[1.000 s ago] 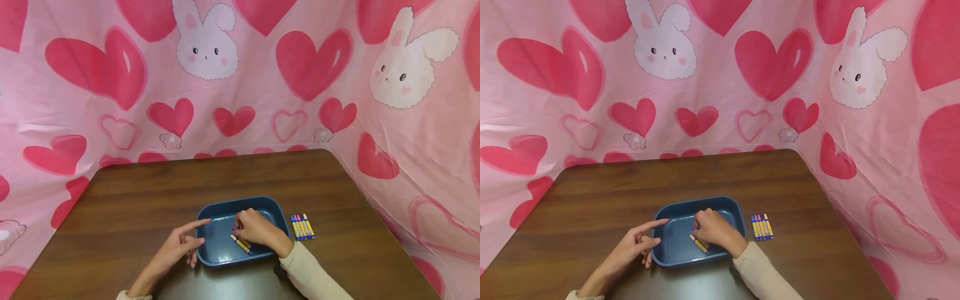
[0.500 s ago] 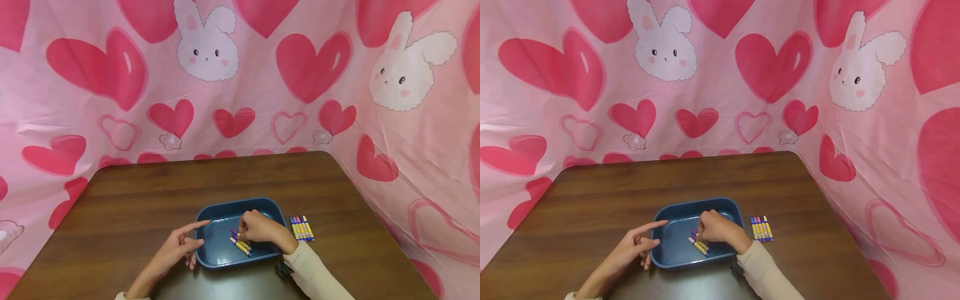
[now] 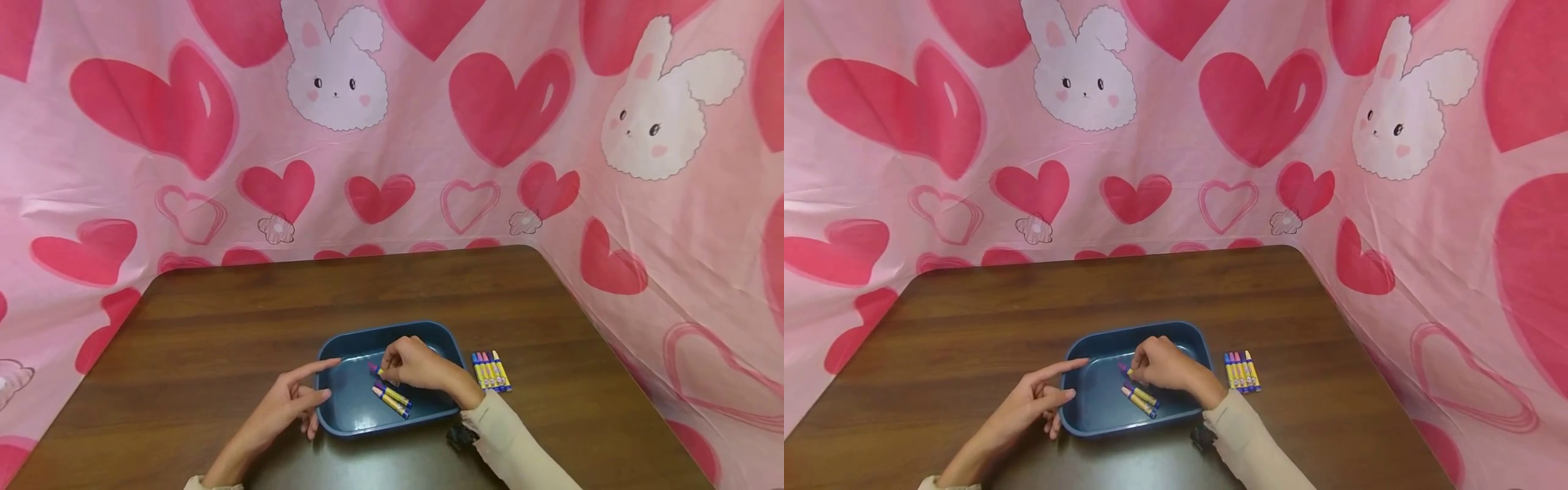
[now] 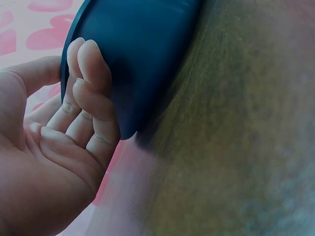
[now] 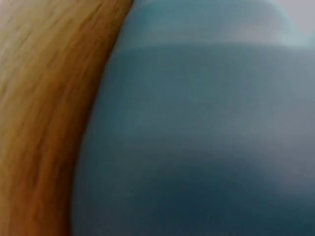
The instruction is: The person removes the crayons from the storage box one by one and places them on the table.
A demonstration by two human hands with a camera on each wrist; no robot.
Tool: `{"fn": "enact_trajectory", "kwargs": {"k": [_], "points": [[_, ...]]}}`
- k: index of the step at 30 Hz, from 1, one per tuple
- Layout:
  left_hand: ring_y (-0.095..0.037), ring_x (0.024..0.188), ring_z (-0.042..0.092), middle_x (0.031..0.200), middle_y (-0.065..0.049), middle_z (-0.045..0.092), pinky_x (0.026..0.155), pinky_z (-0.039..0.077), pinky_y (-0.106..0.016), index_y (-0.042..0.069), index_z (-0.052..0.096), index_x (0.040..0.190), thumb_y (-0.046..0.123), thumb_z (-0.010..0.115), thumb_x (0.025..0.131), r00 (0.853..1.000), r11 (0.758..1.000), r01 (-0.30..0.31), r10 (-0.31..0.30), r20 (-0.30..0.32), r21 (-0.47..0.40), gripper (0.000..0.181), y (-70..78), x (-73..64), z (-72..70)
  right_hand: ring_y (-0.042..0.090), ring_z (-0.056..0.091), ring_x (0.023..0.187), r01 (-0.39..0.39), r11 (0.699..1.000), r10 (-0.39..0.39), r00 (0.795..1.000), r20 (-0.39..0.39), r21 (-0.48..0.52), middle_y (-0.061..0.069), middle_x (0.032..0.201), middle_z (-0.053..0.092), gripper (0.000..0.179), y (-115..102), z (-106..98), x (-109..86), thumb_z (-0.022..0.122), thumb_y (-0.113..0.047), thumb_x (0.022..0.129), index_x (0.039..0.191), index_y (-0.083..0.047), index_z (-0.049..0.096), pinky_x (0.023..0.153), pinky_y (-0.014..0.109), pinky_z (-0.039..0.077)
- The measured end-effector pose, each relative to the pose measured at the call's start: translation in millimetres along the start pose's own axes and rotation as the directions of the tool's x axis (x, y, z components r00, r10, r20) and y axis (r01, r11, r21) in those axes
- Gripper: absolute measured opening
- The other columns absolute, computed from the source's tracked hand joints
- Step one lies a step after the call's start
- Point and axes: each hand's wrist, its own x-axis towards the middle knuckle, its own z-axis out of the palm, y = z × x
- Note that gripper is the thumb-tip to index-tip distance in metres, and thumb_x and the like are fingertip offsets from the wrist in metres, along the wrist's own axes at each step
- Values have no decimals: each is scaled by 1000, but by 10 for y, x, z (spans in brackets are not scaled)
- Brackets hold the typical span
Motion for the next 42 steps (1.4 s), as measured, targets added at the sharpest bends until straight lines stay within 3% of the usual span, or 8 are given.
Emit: {"fn": "enact_trajectory", "kwargs": {"k": [5,15,30,36,42], "points": [[-28,51,65,65,-26,62,50,53,-27,0,37,151,11,56,102,1000,1000,-9,9,4,-5,54,3,-6,-12,6,58,61,12,1000,-12,999,-53,-3,-7,73,66,4,-9,-21,22,72,-10,91,93,-8,75,54,23,51],[-25,52,66,66,-25,63,51,53,-26,3,37,152,15,57,102,999,999,40,-40,-17,-5,55,10,-27,-15,5,59,63,40,999,-40,998,-50,15,-7,76,66,5,-13,-17,48,71,-8,91,95,-9,74,55,23,53],[-27,51,65,65,-25,63,50,53,-26,1,38,151,12,57,102,1000,1000,8,-8,-13,1,54,5,-35,-11,7,61,70,63,998,-61,991,-115,17,-6,83,68,8,-79,-25,15,71,-9,92,100,-9,74,64,21,55],[-28,51,65,65,-23,63,50,53,-27,3,39,151,15,58,101,1000,1000,16,-16,-24,19,54,10,-15,-12,8,61,73,102,995,-99,982,-163,8,-8,84,67,9,-184,-89,-81,71,-12,93,101,-10,73,67,22,55],[-26,50,64,64,-24,62,47,53,-27,0,38,150,11,56,102,1000,1000,-20,20,1,4,53,6,-8,-4,7,59,72,105,994,-111,968,-225,-39,-9,82,65,6,-165,-119,-243,71,-11,92,98,-13,72,65,23,54]]}}
